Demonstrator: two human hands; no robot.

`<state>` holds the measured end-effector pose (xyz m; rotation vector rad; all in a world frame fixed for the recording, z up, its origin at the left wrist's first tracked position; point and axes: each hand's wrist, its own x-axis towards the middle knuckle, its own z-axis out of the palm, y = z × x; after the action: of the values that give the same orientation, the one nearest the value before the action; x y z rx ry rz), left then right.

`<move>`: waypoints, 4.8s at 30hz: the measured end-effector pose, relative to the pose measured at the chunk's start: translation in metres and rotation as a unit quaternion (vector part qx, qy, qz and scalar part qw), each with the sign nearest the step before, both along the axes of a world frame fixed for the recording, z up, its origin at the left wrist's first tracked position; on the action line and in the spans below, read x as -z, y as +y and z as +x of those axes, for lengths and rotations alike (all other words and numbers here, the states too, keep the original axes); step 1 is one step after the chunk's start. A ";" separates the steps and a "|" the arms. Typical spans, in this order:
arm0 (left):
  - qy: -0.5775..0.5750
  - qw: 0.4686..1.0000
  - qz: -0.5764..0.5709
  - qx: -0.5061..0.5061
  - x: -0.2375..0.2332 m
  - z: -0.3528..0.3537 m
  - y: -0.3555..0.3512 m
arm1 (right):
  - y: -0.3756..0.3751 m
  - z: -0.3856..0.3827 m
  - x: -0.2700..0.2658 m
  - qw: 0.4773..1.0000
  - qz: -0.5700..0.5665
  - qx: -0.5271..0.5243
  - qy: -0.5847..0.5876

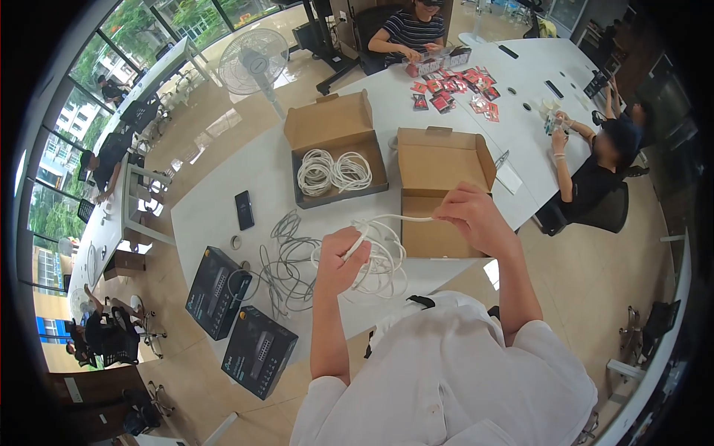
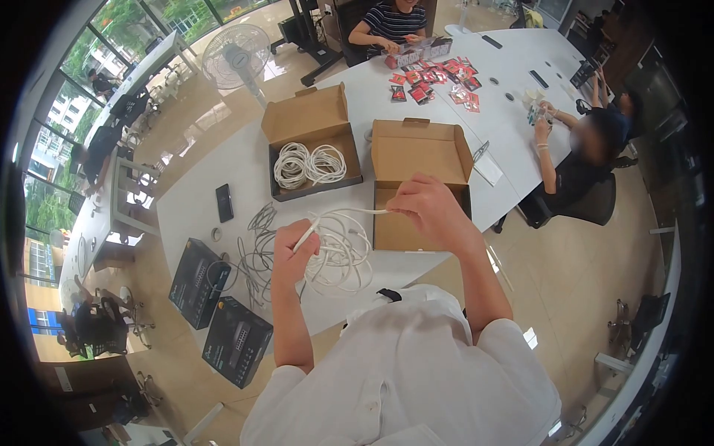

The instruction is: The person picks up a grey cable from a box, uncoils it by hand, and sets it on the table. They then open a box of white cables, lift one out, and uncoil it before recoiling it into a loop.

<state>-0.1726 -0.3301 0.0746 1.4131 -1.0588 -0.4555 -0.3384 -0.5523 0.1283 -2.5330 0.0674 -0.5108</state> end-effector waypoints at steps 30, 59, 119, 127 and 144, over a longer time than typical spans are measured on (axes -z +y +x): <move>-0.170 0.978 0.003 -0.122 -0.006 -0.021 -0.026 | 0.024 0.067 0.131 0.932 0.363 0.004 -0.011; 0.547 0.786 -0.280 -0.069 0.010 0.009 0.021 | 0.024 0.088 0.128 0.929 0.288 0.123 -0.196; 0.297 0.930 0.199 -0.082 0.098 -0.003 0.011 | 0.087 0.030 0.159 0.773 0.582 0.081 0.241; 0.326 0.909 0.126 -0.229 0.096 0.021 0.028 | 0.034 0.018 0.096 0.857 0.442 0.004 0.264; 0.471 0.823 -0.092 -0.305 0.127 0.050 0.043 | -0.060 0.003 0.016 0.726 0.579 0.098 -0.357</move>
<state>-0.1223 -0.2873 -0.0524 1.0460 0.1677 -0.4700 -0.3355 -0.6125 0.1125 -1.0000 0.2684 -1.0687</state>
